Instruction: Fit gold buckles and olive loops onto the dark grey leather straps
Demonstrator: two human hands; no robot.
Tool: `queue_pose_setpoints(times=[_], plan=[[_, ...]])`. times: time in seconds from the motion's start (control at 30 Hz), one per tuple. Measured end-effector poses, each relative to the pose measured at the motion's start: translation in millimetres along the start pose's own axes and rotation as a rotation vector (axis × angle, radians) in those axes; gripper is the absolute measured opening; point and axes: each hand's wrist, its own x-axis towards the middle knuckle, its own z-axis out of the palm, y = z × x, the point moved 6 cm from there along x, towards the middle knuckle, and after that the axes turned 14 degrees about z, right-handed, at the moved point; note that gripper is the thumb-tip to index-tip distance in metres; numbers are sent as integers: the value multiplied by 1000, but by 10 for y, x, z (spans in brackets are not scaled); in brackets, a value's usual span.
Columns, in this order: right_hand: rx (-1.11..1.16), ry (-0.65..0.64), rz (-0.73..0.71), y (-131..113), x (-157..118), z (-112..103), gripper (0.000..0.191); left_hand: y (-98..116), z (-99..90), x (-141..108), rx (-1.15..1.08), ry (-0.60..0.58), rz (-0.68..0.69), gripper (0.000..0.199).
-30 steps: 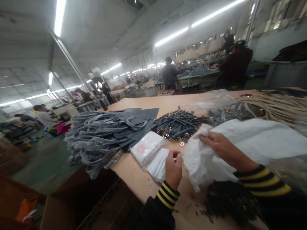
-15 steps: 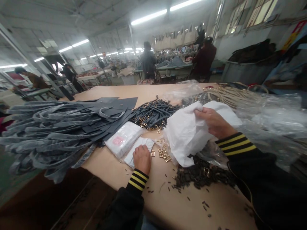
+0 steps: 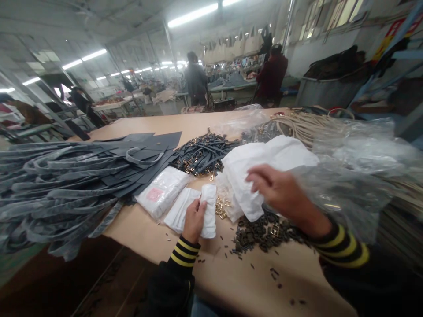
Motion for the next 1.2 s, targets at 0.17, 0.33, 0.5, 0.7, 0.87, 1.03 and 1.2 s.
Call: queue_pose_setpoints(times=[0.17,0.33,0.5,0.7,0.87,1.03,1.2], plan=[[378,-453,275,334,-212,1139,12,120,178,-160,-337,31,-86,28],[572,-552,349,507,-191,1383,21,171,242,-233,-698,68,-195,29],[677,-598,429,518,-250,1381,25,148,287,-220,-806,63,-278,28],[730,-646,573,591,-321,1541,26,144,278,-218,-776,37,-280,27],[762,-695,647,577,-404,1643,26,121,261,-228,-716,20,-301,23],[811,-710,690,614,-405,1638,33,160,176,-218,-721,37,-311,24],[767,-513,632,626,-283,1391,36,310,16,-154,-746,72,-273,23]])
